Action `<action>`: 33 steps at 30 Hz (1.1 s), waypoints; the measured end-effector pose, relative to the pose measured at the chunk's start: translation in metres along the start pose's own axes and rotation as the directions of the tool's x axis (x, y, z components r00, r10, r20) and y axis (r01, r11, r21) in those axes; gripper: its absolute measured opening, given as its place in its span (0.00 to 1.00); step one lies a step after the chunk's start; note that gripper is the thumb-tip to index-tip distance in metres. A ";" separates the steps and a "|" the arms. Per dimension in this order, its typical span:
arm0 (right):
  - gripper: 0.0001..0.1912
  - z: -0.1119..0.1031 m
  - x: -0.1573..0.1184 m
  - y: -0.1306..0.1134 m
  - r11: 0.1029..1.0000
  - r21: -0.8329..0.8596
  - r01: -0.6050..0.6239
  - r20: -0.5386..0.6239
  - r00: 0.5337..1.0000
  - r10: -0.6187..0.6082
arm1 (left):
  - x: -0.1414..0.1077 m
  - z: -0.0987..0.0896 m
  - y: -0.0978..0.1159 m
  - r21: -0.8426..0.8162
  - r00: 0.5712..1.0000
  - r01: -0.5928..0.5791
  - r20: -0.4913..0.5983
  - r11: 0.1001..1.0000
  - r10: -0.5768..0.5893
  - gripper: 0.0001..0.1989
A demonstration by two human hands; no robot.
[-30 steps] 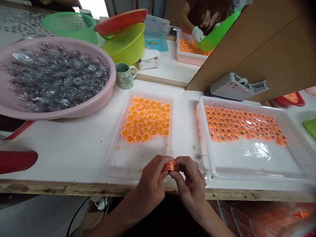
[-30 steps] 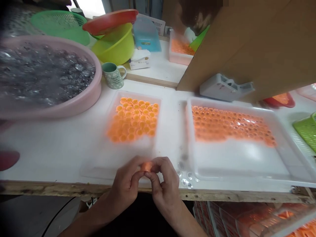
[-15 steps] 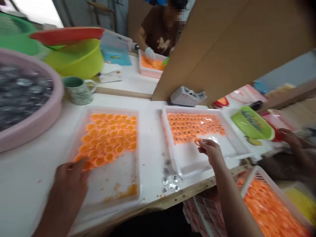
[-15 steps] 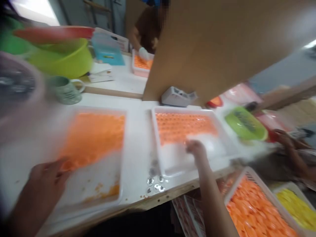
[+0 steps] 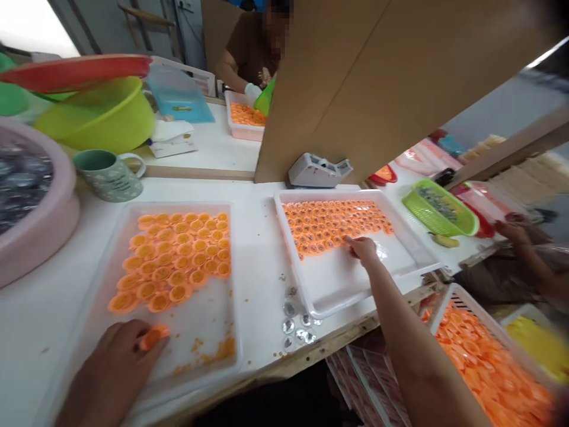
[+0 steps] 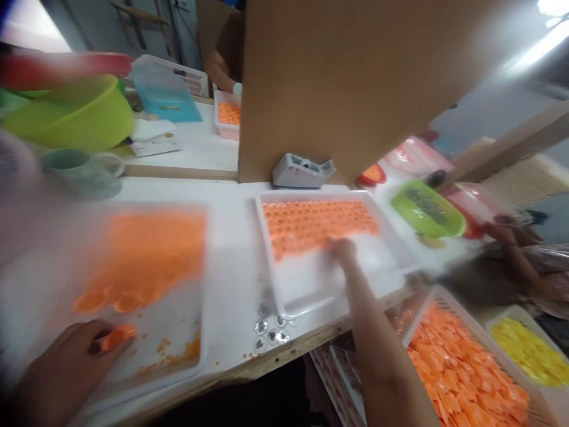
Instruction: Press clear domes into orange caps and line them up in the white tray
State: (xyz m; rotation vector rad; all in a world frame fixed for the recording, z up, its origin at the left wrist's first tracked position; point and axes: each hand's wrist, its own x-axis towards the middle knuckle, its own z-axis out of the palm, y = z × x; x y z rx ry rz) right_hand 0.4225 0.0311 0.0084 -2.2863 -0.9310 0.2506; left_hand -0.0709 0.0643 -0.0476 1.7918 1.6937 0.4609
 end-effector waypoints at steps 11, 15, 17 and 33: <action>0.14 0.061 -0.215 -0.032 0.700 -0.138 0.700 0.610 0.617 -0.497 | -0.017 0.012 0.070 -0.303 0.982 0.167 0.132 0.938 -0.132 0.11; 0.19 0.073 -0.232 -0.009 0.651 -0.261 0.713 0.557 0.662 -0.502 | -0.020 0.012 0.072 -0.535 0.946 0.289 0.288 0.794 -0.150 0.16; 0.19 0.076 -0.229 -0.005 0.656 -0.194 0.730 0.573 0.626 -0.528 | -0.023 0.010 0.074 -0.615 0.909 0.384 0.385 0.689 -0.162 0.18; 0.10 0.095 -0.224 -0.025 0.941 0.248 0.230 0.532 0.780 -0.331 | -0.028 0.008 0.070 -0.737 0.846 0.521 0.512 0.431 -0.149 0.21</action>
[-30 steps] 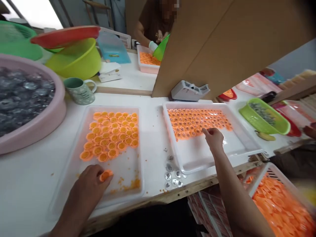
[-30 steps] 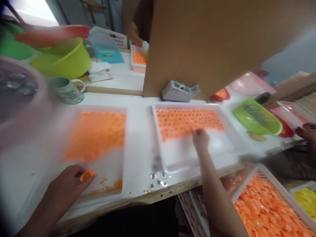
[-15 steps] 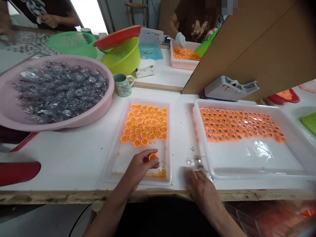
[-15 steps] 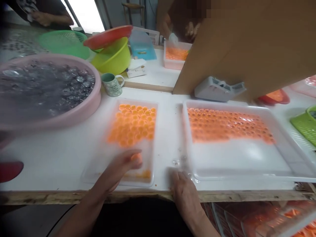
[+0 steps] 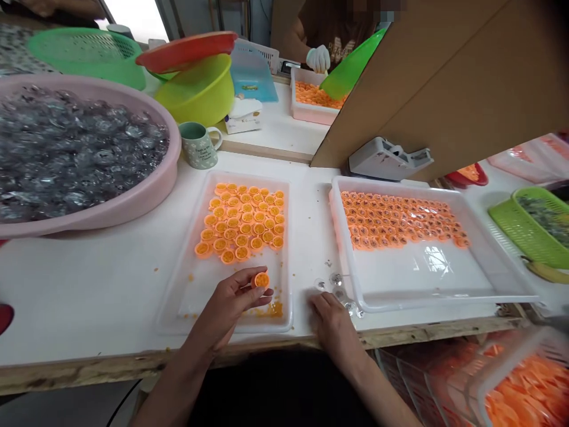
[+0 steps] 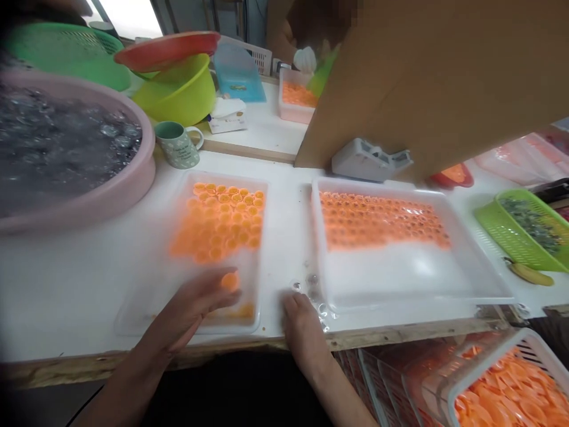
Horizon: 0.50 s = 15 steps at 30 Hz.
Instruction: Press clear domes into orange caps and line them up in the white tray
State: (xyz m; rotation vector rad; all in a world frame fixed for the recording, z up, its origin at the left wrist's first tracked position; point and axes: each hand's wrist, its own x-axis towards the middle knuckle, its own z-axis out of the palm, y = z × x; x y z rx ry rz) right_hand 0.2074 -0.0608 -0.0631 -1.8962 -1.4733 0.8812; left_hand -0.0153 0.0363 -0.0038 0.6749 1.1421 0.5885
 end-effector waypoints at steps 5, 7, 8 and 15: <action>0.11 -0.001 0.011 -0.005 0.946 0.292 -0.144 0.087 0.989 0.123 | 0.002 0.002 -0.003 0.016 1.000 -0.014 0.024 1.000 0.013 0.23; 0.14 -0.007 0.013 -0.011 0.892 0.411 -0.187 0.154 0.979 0.134 | 0.002 0.002 -0.004 0.017 1.000 -0.010 0.020 1.000 0.009 0.23; 0.16 -0.010 0.013 -0.014 0.847 0.483 -0.221 0.197 0.970 0.141 | 0.002 0.002 -0.005 0.018 1.000 -0.005 0.019 1.000 0.005 0.23; 0.24 -0.010 0.011 -0.016 0.647 0.657 -0.386 0.326 0.920 0.218 | 0.002 0.001 -0.007 0.009 0.998 0.021 0.051 1.000 -0.022 0.21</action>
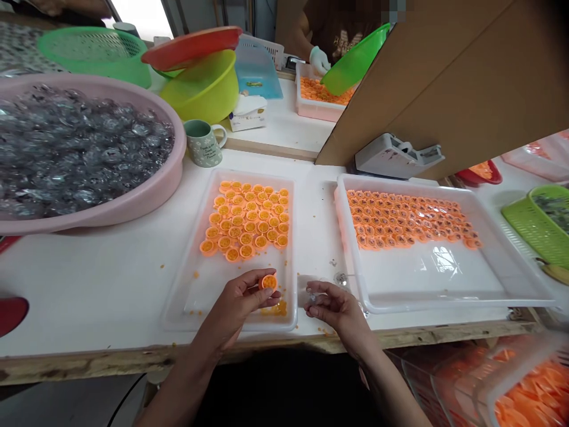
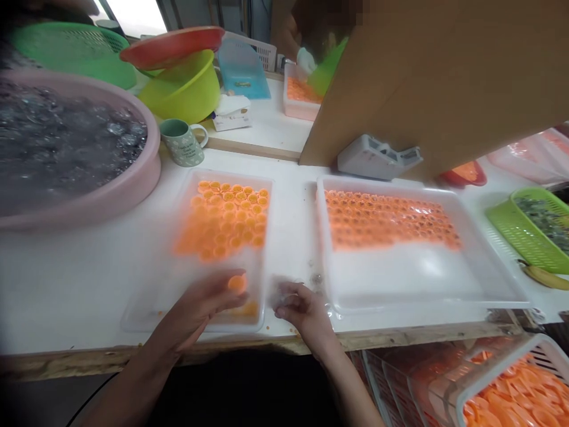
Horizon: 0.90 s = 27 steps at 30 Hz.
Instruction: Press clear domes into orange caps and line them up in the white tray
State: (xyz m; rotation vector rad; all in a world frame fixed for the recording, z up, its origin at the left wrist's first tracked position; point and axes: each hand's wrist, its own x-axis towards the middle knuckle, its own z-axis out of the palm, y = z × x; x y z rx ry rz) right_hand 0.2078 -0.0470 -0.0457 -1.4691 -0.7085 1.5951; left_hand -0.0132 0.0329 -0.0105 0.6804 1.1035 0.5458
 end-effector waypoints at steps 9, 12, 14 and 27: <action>0.03 -0.016 0.004 0.009 0.802 -0.591 0.084 -0.128 0.972 -0.197 | 0.000 0.001 0.002 0.011 1.000 0.014 -0.005 1.000 -0.014 0.20; 0.05 -0.018 0.004 0.010 0.728 -0.679 0.101 -0.157 0.948 -0.277 | 0.000 0.001 0.002 0.000 1.000 0.016 -0.008 1.000 -0.016 0.20; 0.04 -0.016 0.006 0.011 0.677 -0.727 0.119 -0.165 0.926 -0.340 | -0.001 0.001 0.002 -0.007 1.000 0.012 -0.017 1.000 -0.012 0.20; 0.04 -0.001 0.020 0.012 0.709 -0.685 0.166 -0.127 0.932 -0.341 | 0.002 0.000 -0.004 -0.043 0.999 -0.037 -0.008 0.998 0.037 0.20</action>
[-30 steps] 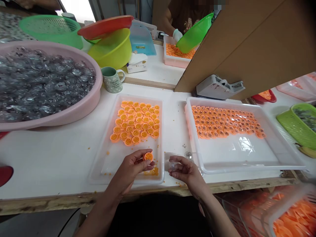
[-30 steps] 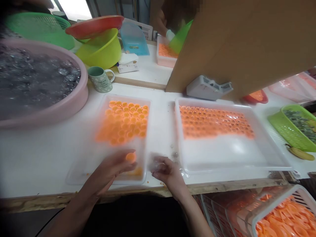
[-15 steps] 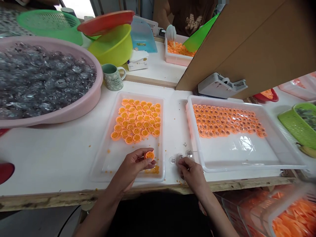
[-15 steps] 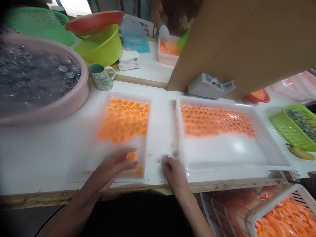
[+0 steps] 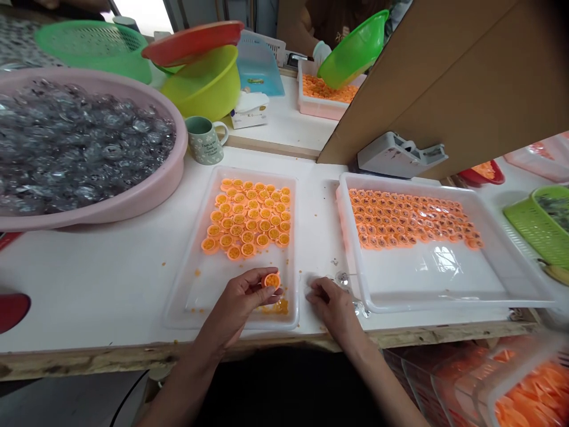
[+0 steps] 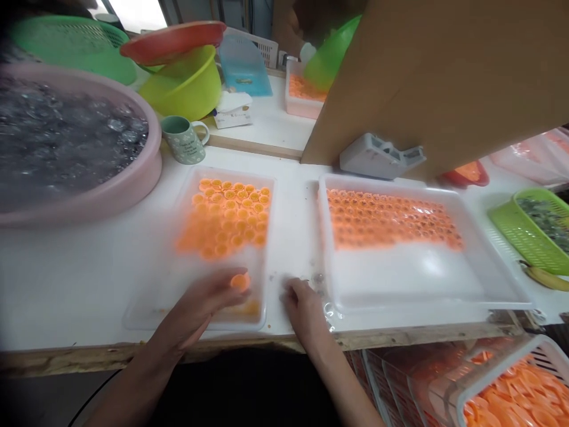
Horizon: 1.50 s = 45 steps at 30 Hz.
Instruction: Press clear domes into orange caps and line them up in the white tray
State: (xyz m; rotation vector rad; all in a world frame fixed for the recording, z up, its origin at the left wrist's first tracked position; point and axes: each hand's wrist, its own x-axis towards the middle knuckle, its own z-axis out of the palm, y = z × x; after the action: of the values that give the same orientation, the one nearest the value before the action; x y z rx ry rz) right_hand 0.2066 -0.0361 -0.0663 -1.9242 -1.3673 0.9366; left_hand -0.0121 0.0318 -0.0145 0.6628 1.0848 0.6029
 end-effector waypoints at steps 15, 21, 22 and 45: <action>0.09 -0.004 0.004 -0.076 0.803 0.558 -0.207 0.284 0.958 0.049 | -0.009 0.016 0.005 -0.150 0.997 -0.075 -0.017 0.986 0.073 0.18; 0.05 -0.003 0.005 -0.074 0.900 0.428 -0.081 0.305 0.950 -0.060 | -0.008 0.014 0.002 -0.035 0.996 -0.032 0.083 0.999 0.035 0.20; 0.06 -0.003 0.005 -0.074 0.929 0.370 -0.014 0.275 0.957 -0.095 | -0.008 0.015 0.001 -0.004 0.992 -0.028 0.121 1.000 0.028 0.20; 0.14 0.004 -0.027 -0.085 0.843 -0.066 0.533 -0.160 0.829 -0.536 | -0.022 0.026 0.002 0.115 0.934 -0.352 0.111 0.929 0.340 0.08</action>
State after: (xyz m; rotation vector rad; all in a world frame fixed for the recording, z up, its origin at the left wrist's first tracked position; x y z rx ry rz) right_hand 0.1517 -0.0362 0.0038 -1.4574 -1.6840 0.4678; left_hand 0.0043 0.0123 0.0082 1.0014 0.9353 0.8007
